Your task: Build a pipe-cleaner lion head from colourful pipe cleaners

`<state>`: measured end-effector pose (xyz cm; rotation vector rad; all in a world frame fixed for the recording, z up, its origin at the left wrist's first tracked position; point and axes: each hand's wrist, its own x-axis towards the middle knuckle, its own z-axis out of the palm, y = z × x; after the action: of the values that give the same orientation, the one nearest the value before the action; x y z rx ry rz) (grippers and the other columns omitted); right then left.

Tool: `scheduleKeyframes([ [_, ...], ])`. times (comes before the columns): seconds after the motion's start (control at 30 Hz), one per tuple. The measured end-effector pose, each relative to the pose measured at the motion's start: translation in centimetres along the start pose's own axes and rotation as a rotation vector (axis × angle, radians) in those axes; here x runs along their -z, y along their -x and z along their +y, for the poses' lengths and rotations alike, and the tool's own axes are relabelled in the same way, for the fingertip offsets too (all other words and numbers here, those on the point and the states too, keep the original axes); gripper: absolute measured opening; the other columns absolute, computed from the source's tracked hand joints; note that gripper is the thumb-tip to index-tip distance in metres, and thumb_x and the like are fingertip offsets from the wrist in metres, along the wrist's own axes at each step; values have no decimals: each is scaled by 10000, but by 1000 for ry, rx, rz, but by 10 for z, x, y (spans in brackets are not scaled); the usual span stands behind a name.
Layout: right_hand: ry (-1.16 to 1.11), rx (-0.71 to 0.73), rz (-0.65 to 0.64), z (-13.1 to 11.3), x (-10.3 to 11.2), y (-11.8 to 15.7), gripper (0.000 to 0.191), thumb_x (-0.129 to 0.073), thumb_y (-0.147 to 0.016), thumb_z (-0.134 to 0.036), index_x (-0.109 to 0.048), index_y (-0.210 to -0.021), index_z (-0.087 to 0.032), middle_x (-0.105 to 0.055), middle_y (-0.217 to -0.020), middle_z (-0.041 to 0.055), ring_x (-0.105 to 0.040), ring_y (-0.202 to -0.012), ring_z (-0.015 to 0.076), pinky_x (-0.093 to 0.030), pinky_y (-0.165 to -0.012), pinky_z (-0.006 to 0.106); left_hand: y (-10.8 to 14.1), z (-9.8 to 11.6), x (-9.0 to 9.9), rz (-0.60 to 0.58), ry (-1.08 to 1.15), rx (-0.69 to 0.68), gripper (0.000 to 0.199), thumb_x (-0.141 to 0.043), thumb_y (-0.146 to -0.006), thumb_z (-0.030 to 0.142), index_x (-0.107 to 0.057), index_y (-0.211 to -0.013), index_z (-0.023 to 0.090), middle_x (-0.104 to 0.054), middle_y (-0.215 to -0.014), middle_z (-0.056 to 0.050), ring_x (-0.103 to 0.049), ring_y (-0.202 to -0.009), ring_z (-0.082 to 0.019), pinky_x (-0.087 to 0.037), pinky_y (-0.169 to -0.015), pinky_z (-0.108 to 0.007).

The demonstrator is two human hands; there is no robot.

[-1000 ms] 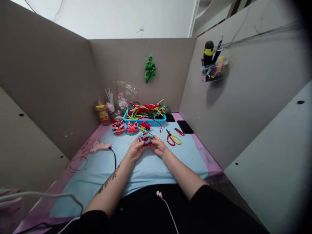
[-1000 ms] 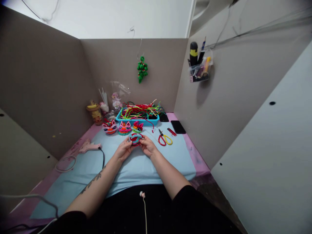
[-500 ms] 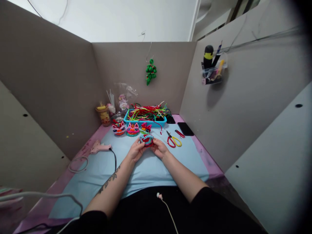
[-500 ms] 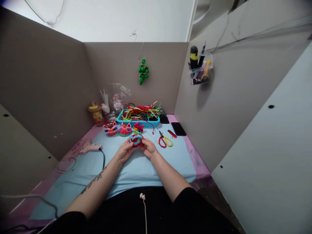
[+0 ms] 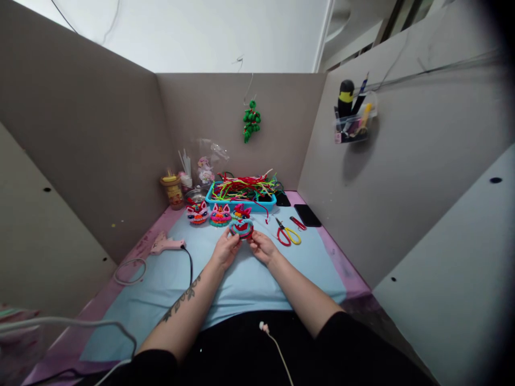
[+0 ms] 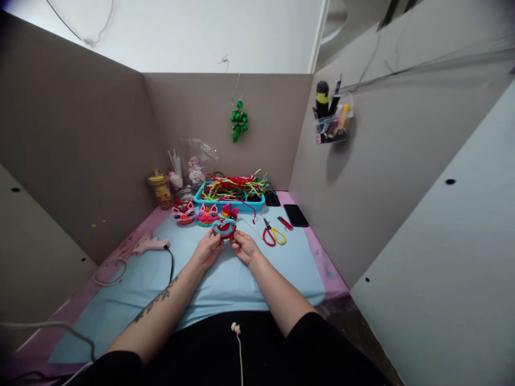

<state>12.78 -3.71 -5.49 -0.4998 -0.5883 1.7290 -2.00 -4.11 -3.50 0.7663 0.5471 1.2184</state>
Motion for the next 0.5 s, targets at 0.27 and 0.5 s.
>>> scheduleKeyframes([
  [0.27,7,66,70,1,2,-3,196,-769,-629,-163,-589,-706,-144,-544,-604,-35,-414,-477,25,-278,-347,88,5,-4,-8,36,-40,-25,755,-824,-591,207,-435,-1237,225,-683,-914,-26,-654,-807,-147,-482,-743,-259],
  [0.5,68,79,108,6,1,-6,223,-780,-619,-213,-578,-680,-141,-503,-559,-42,-393,-459,27,-244,-343,103,-1,-12,-3,140,-235,-156,1027,-820,-579,251,-205,-1396,149,-662,-667,26,-631,-612,-129,-468,-690,-270],
])
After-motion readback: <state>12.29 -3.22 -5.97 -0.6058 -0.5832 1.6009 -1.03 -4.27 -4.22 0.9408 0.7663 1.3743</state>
